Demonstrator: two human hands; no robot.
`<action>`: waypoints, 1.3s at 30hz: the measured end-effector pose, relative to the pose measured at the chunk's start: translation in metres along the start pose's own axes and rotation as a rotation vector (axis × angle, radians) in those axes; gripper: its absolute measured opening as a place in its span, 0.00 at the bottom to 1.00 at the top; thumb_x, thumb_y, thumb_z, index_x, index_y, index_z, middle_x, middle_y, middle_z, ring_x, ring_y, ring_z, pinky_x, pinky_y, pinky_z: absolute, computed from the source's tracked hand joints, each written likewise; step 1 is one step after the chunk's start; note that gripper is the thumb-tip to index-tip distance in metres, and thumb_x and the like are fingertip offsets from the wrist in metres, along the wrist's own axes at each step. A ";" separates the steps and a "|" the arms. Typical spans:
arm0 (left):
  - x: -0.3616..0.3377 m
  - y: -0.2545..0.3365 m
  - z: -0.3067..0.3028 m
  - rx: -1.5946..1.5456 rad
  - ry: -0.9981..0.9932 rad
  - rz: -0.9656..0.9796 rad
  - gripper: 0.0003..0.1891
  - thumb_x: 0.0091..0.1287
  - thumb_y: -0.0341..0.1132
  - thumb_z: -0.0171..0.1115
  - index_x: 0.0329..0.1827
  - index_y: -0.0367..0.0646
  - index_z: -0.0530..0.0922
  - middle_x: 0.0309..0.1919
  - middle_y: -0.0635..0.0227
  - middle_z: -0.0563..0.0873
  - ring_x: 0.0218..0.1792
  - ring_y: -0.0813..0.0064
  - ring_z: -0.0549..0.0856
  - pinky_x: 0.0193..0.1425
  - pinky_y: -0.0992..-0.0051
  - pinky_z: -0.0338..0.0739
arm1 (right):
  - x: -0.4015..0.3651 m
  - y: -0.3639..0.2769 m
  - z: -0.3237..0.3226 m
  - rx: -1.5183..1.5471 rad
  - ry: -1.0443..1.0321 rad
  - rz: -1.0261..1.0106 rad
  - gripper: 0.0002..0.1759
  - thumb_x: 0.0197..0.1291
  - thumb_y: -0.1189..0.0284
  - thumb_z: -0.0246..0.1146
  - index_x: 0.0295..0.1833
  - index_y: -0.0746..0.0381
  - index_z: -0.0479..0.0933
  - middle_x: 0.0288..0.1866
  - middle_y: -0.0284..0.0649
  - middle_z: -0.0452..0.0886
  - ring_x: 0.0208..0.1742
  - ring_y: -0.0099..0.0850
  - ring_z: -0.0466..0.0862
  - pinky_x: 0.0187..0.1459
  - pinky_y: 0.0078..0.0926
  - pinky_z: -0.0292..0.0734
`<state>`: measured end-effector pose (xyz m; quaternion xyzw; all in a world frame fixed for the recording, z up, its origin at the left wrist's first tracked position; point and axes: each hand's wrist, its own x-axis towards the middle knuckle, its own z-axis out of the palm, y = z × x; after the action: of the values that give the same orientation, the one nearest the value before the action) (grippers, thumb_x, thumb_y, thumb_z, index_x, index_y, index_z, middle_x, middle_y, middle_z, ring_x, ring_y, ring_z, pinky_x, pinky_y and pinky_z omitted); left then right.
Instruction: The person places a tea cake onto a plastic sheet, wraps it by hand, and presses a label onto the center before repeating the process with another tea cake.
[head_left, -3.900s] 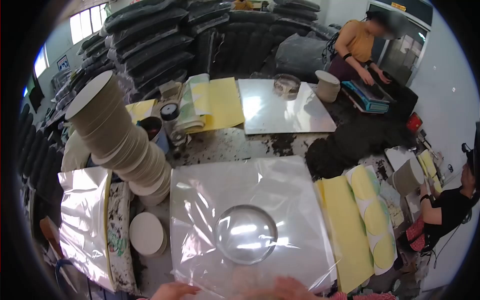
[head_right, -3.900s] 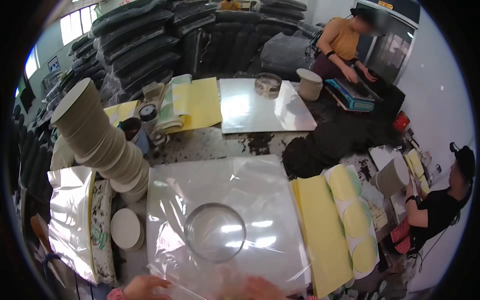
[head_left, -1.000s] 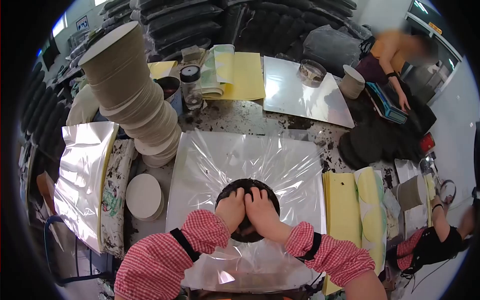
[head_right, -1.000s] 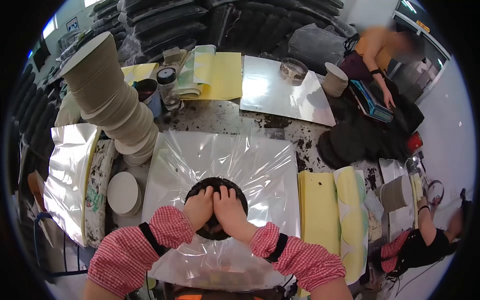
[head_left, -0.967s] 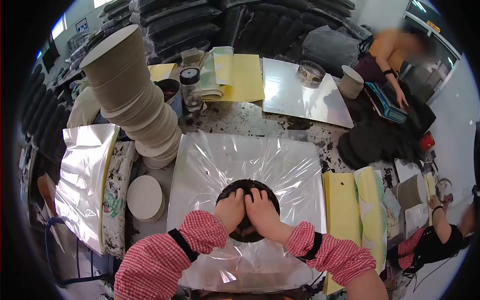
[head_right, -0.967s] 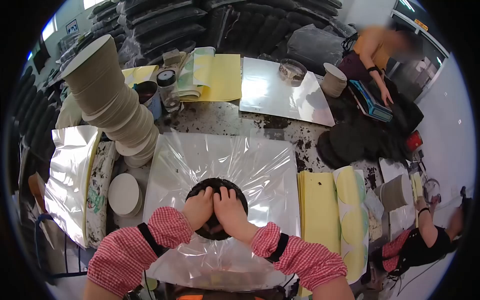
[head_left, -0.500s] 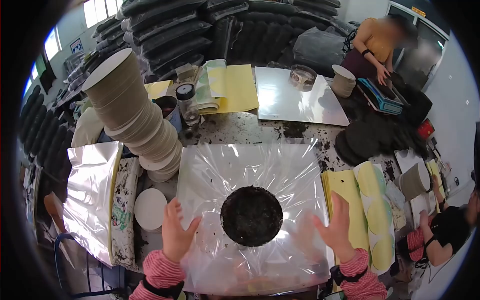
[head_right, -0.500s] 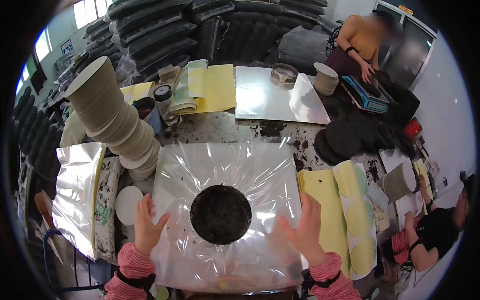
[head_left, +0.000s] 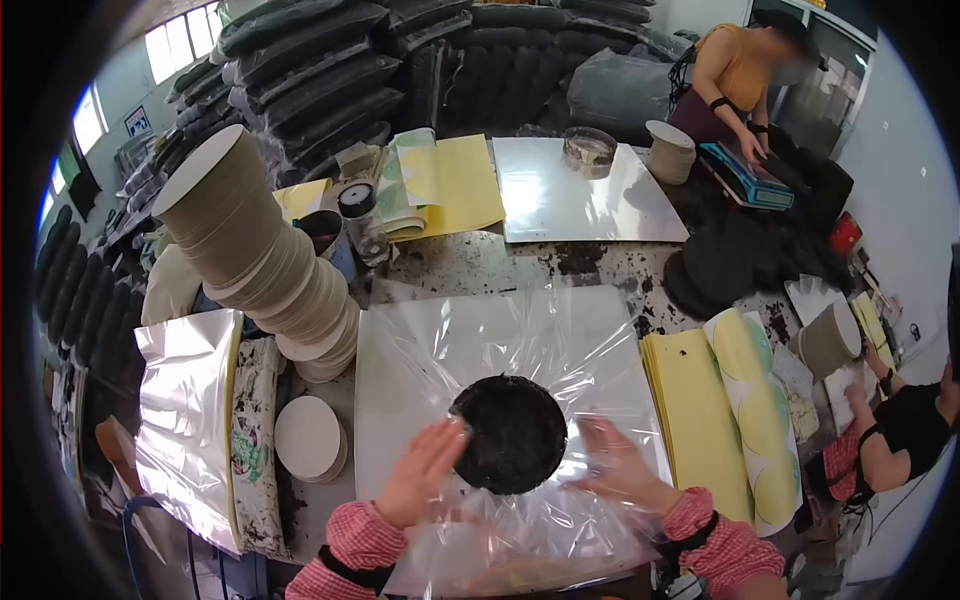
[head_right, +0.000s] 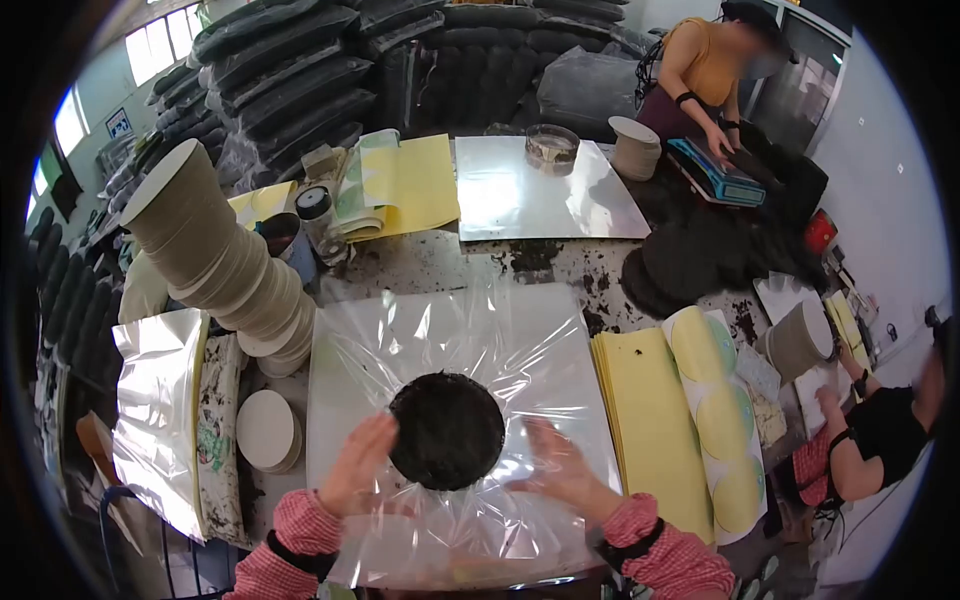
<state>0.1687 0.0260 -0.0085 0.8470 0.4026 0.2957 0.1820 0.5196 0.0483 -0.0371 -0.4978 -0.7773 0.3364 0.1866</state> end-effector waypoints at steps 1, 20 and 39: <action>0.011 0.009 0.005 -0.014 -0.108 0.042 0.38 0.52 0.58 0.75 0.62 0.45 0.75 0.74 0.53 0.69 0.77 0.47 0.63 0.79 0.51 0.55 | 0.003 -0.006 0.016 0.001 0.005 0.003 0.59 0.44 0.62 0.84 0.77 0.66 0.57 0.77 0.52 0.64 0.75 0.42 0.69 0.72 0.42 0.67; 0.048 0.001 0.046 -0.532 0.253 -0.265 0.56 0.44 0.42 0.86 0.74 0.33 0.61 0.66 0.45 0.72 0.63 0.50 0.77 0.71 0.56 0.68 | 0.078 -0.094 0.031 -0.048 0.224 -0.530 0.18 0.49 0.76 0.71 0.48 0.62 0.77 0.47 0.43 0.82 0.52 0.45 0.82 0.53 0.42 0.77; 0.068 0.018 0.048 0.107 0.083 -0.125 0.37 0.47 0.34 0.72 0.65 0.36 0.73 0.66 0.53 0.75 0.69 0.51 0.74 0.73 0.58 0.68 | 0.089 -0.086 0.038 -0.122 0.050 -0.094 0.10 0.55 0.73 0.72 0.42 0.63 0.86 0.52 0.45 0.84 0.55 0.39 0.84 0.53 0.33 0.80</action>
<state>0.2438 0.0656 -0.0107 0.8157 0.4771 0.2967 0.1377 0.4017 0.0913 -0.0074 -0.4794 -0.8140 0.2667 0.1910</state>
